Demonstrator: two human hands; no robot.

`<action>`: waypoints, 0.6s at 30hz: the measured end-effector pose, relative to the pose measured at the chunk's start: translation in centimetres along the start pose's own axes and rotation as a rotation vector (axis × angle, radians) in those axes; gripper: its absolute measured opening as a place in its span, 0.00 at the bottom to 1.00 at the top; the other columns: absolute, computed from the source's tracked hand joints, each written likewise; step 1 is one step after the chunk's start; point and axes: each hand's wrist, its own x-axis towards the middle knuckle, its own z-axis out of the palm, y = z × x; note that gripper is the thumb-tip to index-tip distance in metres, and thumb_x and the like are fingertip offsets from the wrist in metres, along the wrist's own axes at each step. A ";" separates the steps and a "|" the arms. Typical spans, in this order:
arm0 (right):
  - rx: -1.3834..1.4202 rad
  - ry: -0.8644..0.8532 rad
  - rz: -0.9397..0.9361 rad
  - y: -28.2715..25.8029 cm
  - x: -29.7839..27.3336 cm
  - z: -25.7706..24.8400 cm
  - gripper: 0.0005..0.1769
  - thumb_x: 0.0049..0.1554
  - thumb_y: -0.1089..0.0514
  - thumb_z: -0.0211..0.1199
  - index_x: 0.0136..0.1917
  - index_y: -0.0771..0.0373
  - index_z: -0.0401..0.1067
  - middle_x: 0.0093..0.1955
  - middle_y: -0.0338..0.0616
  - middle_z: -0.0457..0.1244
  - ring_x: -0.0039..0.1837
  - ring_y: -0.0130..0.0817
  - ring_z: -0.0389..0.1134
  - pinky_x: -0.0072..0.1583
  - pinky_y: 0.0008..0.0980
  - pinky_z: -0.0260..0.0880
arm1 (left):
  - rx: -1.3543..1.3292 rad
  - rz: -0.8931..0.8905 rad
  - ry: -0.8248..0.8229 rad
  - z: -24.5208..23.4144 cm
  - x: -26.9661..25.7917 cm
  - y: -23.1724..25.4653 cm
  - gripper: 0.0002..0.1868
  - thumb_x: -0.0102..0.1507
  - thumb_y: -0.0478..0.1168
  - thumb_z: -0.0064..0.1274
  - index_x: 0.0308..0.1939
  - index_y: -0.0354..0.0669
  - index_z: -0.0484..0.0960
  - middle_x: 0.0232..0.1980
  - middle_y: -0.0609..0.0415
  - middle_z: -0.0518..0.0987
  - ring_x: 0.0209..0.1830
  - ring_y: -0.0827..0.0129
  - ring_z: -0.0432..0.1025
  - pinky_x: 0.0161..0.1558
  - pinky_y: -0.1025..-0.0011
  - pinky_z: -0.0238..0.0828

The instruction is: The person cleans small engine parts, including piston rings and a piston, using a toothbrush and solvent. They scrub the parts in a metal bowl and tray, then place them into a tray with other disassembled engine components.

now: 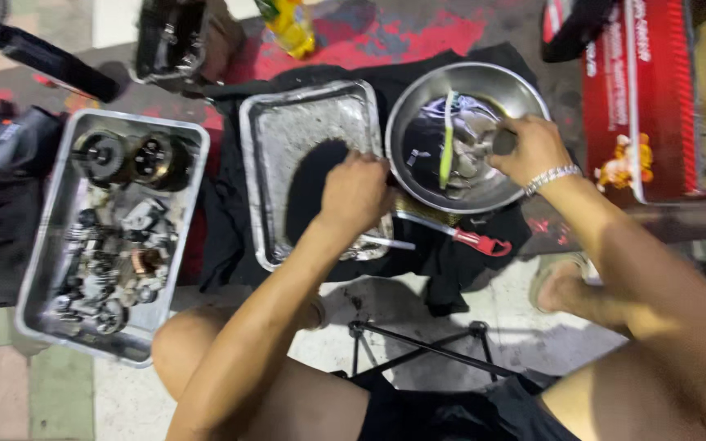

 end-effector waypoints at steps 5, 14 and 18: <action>0.102 -0.129 0.065 -3.0 0.3 -4.4 0.34 0.40 0.51 0.81 0.57 0.67 0.77 0.52 0.60 0.69 0.52 0.53 0.72 0.57 0.46 0.71 | -0.201 -0.128 0.002 2.6 1.5 0.4 0.07 0.56 0.42 0.62 0.36 0.48 0.87 0.38 0.47 0.84 0.44 0.50 0.78 0.46 0.54 0.75; 0.194 -0.273 0.336 -2.3 -1.2 -7.2 0.34 0.38 0.52 0.80 0.58 0.64 0.78 0.46 0.59 0.71 0.49 0.50 0.75 0.54 0.43 0.74 | -0.178 -0.382 -0.030 13.8 10.3 4.9 0.08 0.54 0.39 0.61 0.36 0.41 0.84 0.40 0.38 0.83 0.42 0.43 0.79 0.46 0.50 0.76; 0.184 -0.272 0.295 -1.7 -0.6 -7.4 0.32 0.39 0.53 0.80 0.57 0.64 0.79 0.45 0.59 0.71 0.49 0.51 0.75 0.54 0.43 0.74 | -0.103 -0.386 -0.035 16.8 11.2 5.3 0.07 0.56 0.36 0.58 0.37 0.39 0.84 0.42 0.38 0.83 0.43 0.44 0.79 0.47 0.52 0.77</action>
